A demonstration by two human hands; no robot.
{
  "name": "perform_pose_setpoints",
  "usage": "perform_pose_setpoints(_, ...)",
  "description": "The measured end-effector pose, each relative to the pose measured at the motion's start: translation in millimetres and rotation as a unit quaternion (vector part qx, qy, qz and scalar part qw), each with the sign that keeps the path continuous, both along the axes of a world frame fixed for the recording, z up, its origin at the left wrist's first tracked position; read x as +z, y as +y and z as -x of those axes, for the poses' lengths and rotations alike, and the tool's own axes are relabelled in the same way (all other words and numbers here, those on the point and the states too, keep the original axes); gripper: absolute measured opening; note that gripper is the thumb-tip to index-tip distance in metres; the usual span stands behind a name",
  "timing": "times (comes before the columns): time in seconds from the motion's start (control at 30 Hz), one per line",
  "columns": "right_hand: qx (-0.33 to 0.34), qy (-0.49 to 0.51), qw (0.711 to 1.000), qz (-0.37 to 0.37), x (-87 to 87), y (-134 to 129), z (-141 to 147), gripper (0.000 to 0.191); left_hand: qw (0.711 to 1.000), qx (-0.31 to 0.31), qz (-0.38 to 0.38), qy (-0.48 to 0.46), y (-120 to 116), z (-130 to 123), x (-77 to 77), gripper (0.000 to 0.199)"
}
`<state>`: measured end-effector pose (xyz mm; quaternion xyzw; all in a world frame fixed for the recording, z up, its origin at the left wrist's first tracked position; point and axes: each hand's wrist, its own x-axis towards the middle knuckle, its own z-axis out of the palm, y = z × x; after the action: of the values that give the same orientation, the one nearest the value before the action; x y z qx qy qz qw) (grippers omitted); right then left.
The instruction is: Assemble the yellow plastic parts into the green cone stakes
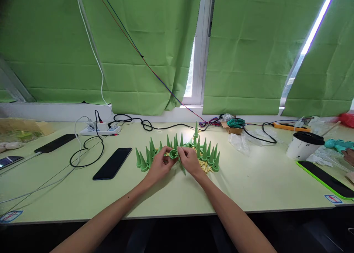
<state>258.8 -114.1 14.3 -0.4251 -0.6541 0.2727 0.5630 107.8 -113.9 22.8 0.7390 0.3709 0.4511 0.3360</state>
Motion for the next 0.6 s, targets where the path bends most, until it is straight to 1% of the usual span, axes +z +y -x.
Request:
perform_pose_setpoints(0.07,0.005,0.016,1.0,-0.002,0.5,-0.9,0.1,0.047,0.999,-0.008,0.041,-0.029,2.3,0.2,-2.2,0.021)
perform_pose_setpoints(0.17,0.016,0.038,0.999,-0.006,0.3,-1.7,0.1,0.046,0.984,-0.069,0.148,-0.069,6.5,-0.5,-5.4,0.03)
perform_pose_setpoints(0.27,0.029,0.049,0.998,-0.005,-0.7,-1.7,0.2,0.044,0.954,-0.119,0.24,-0.132,9.0,-2.3,-5.7,0.042)
perform_pose_setpoints(0.33,0.037,0.049,0.998,-0.006,-1.7,-1.1,0.3,0.044,0.932,-0.145,0.284,-0.172,9.3,-3.0,-4.5,0.045)
perform_pose_setpoints(0.43,0.05,0.038,0.998,-0.007,-3.3,0.0,0.3,0.043,0.911,-0.179,0.315,-0.195,8.7,-2.7,-2.7,0.045)
perform_pose_setpoints(0.6,0.054,0.023,0.998,-0.007,-4.6,1.1,-0.5,0.043,0.906,-0.187,0.318,-0.207,9.2,-1.1,-3.5,0.043)
